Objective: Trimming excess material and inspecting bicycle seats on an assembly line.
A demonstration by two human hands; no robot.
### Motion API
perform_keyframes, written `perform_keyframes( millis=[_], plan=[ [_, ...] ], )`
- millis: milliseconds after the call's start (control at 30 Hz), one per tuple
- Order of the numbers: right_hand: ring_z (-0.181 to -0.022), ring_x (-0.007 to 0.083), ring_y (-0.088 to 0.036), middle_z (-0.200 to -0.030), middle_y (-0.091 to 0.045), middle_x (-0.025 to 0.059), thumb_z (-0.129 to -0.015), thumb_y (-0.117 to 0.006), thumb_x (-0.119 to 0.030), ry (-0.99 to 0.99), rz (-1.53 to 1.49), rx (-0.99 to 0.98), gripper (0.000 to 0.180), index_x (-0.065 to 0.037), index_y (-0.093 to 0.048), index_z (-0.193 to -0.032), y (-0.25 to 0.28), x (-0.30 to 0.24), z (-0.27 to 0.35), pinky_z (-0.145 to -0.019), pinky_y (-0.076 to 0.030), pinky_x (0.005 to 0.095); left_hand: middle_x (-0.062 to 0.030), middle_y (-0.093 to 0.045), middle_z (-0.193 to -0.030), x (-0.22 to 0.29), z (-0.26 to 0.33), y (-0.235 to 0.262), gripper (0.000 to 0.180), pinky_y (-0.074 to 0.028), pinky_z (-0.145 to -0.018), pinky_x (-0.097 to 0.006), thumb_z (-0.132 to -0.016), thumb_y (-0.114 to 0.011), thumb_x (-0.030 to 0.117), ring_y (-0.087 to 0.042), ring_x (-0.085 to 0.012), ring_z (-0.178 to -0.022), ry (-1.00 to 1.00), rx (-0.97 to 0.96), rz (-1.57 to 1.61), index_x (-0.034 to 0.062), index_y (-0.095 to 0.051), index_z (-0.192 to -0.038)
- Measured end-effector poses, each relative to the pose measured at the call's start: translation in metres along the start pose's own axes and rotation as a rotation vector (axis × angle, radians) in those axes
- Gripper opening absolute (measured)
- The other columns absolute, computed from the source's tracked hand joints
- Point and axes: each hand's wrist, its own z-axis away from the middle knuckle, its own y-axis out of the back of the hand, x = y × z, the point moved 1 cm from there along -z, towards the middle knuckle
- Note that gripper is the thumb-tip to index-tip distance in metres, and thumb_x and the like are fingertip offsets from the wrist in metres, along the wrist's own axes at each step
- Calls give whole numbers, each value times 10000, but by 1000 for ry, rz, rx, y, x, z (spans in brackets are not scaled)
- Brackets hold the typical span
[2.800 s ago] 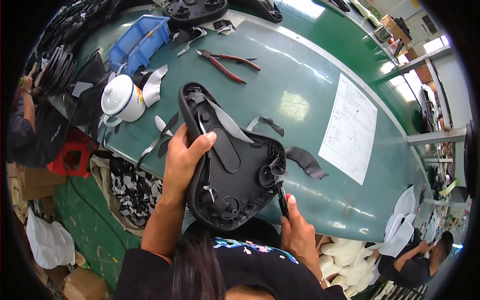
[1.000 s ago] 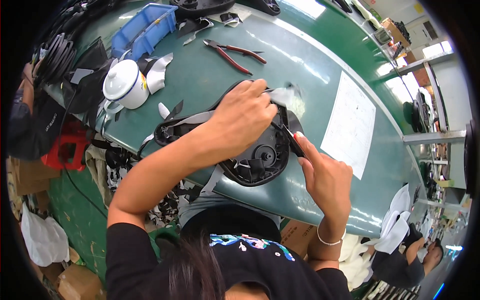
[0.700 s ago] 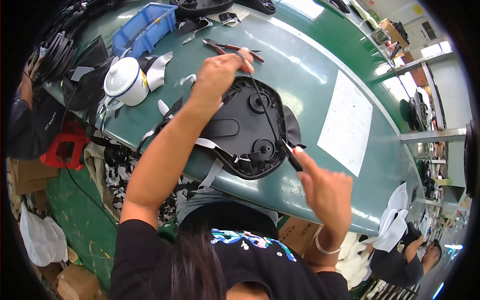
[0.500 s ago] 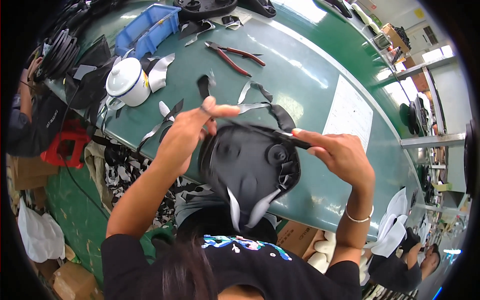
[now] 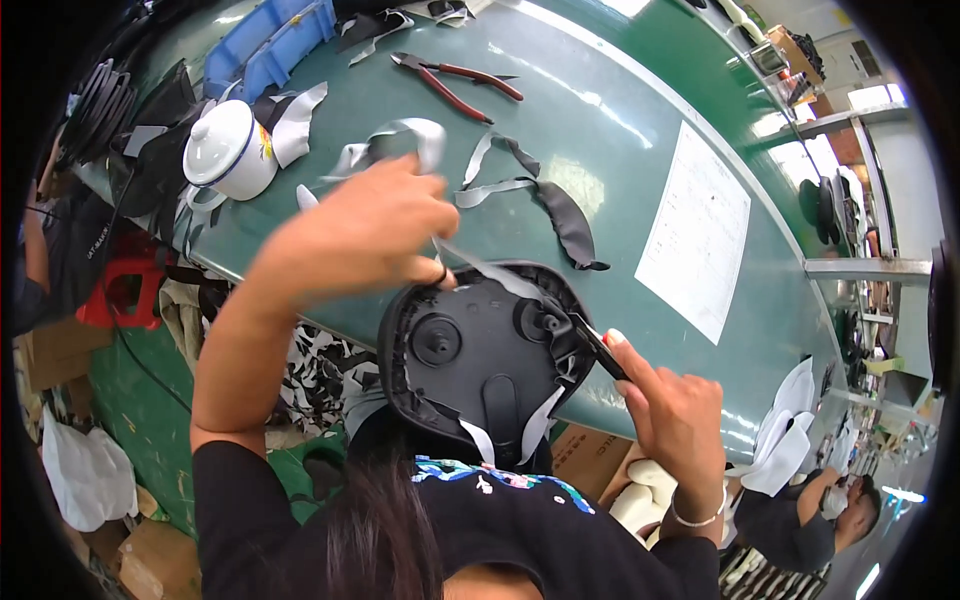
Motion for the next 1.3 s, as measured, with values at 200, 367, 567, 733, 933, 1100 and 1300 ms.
perform_keyframes(
  millis=[200, 367, 567, 733, 933, 1100, 1300],
  plan=[
    [-431, 221, -473, -547, -468, 39, -794, -664, -168, 26, -77, 20, 555, -217, -510, -1325, -18, 18, 11, -446, -349, 352, -51, -607, -795, 56, -37, -36, 159, -469, -658, -272, -932, -521, 201, -622, -154, -758, -377, -193, 865, 61, -576, -878],
    [-449, 227, -498, -570, -518, 57, -806, -658, -132, -133, -185, 20, 566, -157, -486, -1345, -38, 0, 56, -461, -395, 335, 1, -427, -658, 72, -44, -11, 167, -276, -473, -236, -962, -442, 193, -341, -95, -502, -327, 645, 1326, 57, -515, -896],
    [-711, 117, -634, -1082, -658, 145, -875, -589, -70, -572, -1207, -75, 477, -92, -479, -1338, -66, -39, 99, -677, -510, 281, 1, -319, -633, 59, -8, 47, 173, -252, -489, -263, -881, -480, 64, -289, -108, -536, -845, 1134, 1230, 35, -409, -726],
    [-793, 129, -583, -1156, -560, 130, -812, -657, -64, -540, -1434, 381, 761, -65, -232, -1443, -87, -16, 51, -726, -490, 257, -106, -569, -897, 20, -44, -19, 106, -468, -655, -304, -841, -579, 58, -546, -192, -742, -26, 1248, 176, 12, -520, -916],
    [-801, 89, -505, -1070, -517, 83, -756, -717, -77, -396, -1302, 569, 847, -89, -207, -1433, -72, 6, -70, -686, -457, 226, -119, -581, -1199, 27, -12, -37, 388, -508, -797, -353, -798, -675, 171, -619, -314, -979, 182, 860, -212, 88, -520, -1143],
    [-591, 90, -477, -939, -582, 59, -811, -696, -138, -349, -1156, 573, 704, -80, -311, -1397, -52, 9, -88, -556, -449, 235, -87, -589, -876, 50, -14, -73, 288, -482, -627, -362, -752, -689, 189, -607, -269, -763, -189, 381, -118, 107, -581, -1007],
    [-521, 143, -530, -795, -635, 93, -881, -596, -113, 86, -566, 547, 483, -165, -478, -1346, -52, 18, -17, -478, -418, 307, -38, -509, -624, 43, -10, -79, 142, -416, -501, -360, -653, -650, 140, -555, -258, -578, -211, 388, -86, 73, -530, -688]
  ],
)
